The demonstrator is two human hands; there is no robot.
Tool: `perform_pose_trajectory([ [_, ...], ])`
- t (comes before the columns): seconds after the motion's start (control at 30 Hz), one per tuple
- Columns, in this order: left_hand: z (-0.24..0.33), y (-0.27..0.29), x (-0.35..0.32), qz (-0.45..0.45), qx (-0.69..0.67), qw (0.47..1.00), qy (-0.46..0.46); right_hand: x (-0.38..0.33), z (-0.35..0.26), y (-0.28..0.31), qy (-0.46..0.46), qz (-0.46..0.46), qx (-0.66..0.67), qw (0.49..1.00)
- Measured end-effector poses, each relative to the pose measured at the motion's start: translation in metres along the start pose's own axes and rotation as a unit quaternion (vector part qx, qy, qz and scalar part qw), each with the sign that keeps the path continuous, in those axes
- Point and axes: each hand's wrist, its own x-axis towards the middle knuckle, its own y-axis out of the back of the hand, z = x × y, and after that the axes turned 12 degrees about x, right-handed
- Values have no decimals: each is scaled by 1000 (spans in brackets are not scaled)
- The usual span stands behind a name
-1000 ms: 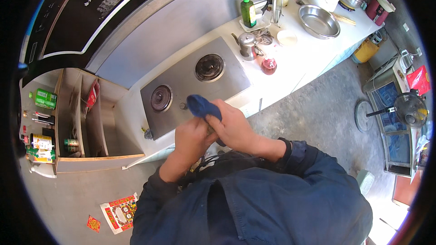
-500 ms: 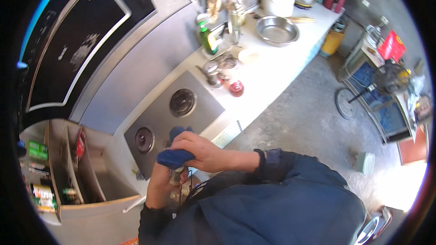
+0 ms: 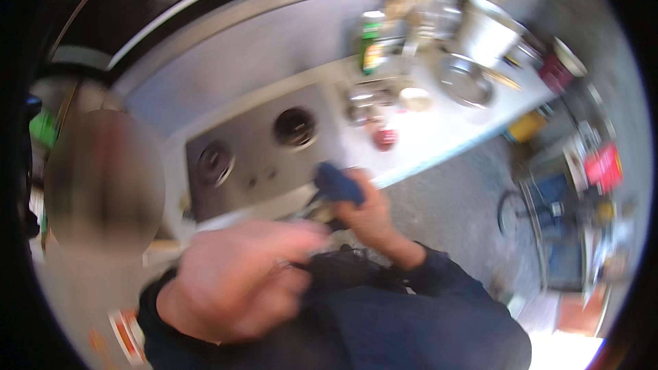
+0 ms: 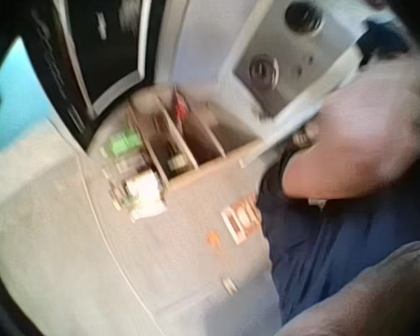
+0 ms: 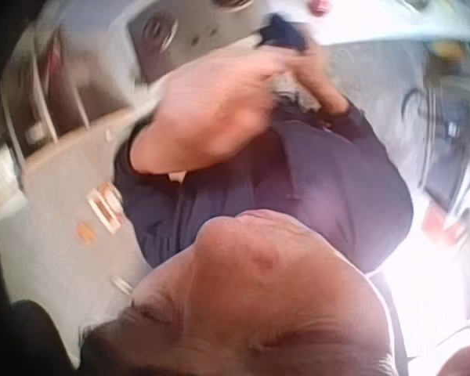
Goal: The person wipes a wooden spice rack and its contents with a blue cloth. They remove several bottles and packets, wipe them individually, and place them back on the shelf. The person also wipes the interior surfaces of the shelf and the countertop below.
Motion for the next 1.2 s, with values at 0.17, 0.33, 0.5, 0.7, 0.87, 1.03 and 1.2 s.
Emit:
perform_pose_trajectory([
  [0.17, 33, 54, 25, -235, -109, 965, 51, 4, -6, -8, -30, 51, 138, 989],
  [0.33, 47, -11, -16, 209, -99, 972, 36, 13, -13, -5, -49, 76, 106, 990],
  [0.5, 47, 14, -30, 230, -65, 971, 1, 18, -12, -23, -30, 50, 40, 998],
  [0.7, -7, 3, -26, 109, 154, 981, -42, 23, -6, -22, 28, 59, 30, 997],
  [0.87, -73, -60, -57, -51, 71, 982, 166, 19, -44, -44, 100, -7, 108, 989],
  [1.03, -90, -102, -70, -136, -9, 964, 227, 20, -31, -49, 163, -23, 4, 986],
  [1.2, -82, -117, -67, -80, 212, 966, 124, 31, -38, -38, 9, -20, 25, 999],
])
